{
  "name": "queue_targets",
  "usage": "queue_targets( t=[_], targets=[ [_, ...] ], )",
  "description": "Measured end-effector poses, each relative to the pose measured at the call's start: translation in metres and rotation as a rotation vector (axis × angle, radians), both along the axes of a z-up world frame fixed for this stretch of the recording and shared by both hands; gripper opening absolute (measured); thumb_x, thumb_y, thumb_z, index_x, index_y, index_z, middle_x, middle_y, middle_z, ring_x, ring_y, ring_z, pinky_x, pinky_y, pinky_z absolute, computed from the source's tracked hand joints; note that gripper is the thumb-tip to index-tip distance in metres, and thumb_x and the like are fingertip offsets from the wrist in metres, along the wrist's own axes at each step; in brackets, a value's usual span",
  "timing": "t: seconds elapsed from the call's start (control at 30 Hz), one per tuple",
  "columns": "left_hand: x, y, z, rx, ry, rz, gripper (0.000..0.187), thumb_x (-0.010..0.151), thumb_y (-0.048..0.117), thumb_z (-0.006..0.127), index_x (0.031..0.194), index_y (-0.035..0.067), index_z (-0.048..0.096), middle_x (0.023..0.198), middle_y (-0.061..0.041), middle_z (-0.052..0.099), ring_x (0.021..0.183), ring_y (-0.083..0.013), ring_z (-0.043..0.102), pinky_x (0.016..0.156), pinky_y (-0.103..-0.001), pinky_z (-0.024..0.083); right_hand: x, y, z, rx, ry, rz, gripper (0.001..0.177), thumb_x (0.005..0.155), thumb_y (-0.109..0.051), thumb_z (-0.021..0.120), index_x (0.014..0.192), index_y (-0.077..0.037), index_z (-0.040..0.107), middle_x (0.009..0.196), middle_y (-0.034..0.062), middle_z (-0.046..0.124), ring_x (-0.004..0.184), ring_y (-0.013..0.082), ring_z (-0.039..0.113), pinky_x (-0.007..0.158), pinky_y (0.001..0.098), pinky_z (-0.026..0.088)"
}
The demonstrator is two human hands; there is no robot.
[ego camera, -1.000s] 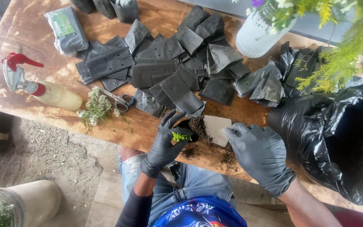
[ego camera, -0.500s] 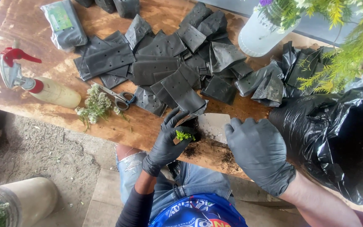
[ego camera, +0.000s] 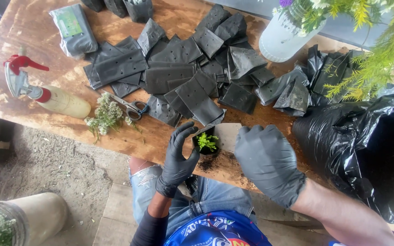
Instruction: The person fills a black plastic nursery bag with soil using a trowel. They then cut a small green plant from a larger bunch using scissors and place it into the bag. Finally, they add more soil around the plant to secure it in place.
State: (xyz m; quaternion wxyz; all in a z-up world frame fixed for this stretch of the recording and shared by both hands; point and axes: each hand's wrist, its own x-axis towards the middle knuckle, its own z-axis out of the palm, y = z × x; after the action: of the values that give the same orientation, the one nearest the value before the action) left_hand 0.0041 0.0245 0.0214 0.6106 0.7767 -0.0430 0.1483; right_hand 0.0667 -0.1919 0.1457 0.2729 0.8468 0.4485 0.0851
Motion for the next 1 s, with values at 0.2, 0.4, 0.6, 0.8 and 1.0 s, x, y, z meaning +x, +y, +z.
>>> queue_targets(
  t=[0.2,0.4,0.6,0.8,1.0],
  targets=[
    [-0.004,-0.007,-0.013,0.005,0.096,0.116,0.043,0.095,0.001,0.064,0.135,0.014,0.059,0.139,-0.014,0.055,0.137,-0.0452,0.048,0.109,-0.069,0.041,-0.001,-0.01,0.003,-0.019,0.035,-0.001,0.017,0.071,-0.01,0.066,0.061,-0.018,0.055,0.053,0.0018,0.048,0.047,0.0222,0.05,0.047,0.0351,0.035],
    [-0.002,-0.013,-0.028,-0.005,0.171,0.302,0.033,0.095,0.011,0.071,0.127,0.02,0.066,0.107,-0.006,0.067,0.098,-0.0289,0.068,0.081,-0.046,0.056,-0.004,-0.014,0.001,-0.053,0.153,0.007,0.026,0.081,-0.018,0.068,0.056,-0.023,0.059,0.051,-0.0045,0.055,0.048,0.019,0.055,0.047,0.0346,0.042],
    [0.006,-0.019,-0.037,-0.04,0.152,0.415,0.027,0.089,0.004,0.074,0.111,0.02,0.075,0.093,-0.003,0.069,0.073,-0.019,0.065,0.062,-0.032,0.053,-0.004,-0.02,-0.023,0.001,0.084,0.112,0.029,0.091,-0.025,0.061,0.063,-0.023,0.058,0.074,-0.0101,0.061,0.07,0.0206,0.062,0.063,0.0407,0.051],
    [-0.001,-0.011,-0.003,-0.003,0.093,0.249,0.014,0.092,0.004,0.073,0.098,0.016,0.076,0.133,-0.014,0.062,0.12,-0.0479,0.06,0.093,-0.067,0.052,-0.004,-0.023,-0.019,0.031,0.029,0.193,0.029,0.094,-0.025,0.062,0.066,-0.02,0.059,0.077,-0.0095,0.063,0.071,0.0229,0.06,0.071,0.0469,0.052],
    [0.012,-0.006,-0.006,0.079,0.117,0.166,0.008,0.09,0.001,0.073,0.098,0.001,0.076,0.136,-0.023,0.06,0.126,-0.0544,0.054,0.098,-0.078,0.045,0.0,-0.012,0.0,0.142,0.309,-0.003,0.022,0.081,-0.032,0.058,0.061,-0.022,0.061,0.053,0.0012,0.061,0.054,0.0225,0.064,0.046,0.041,0.053]
  ],
)
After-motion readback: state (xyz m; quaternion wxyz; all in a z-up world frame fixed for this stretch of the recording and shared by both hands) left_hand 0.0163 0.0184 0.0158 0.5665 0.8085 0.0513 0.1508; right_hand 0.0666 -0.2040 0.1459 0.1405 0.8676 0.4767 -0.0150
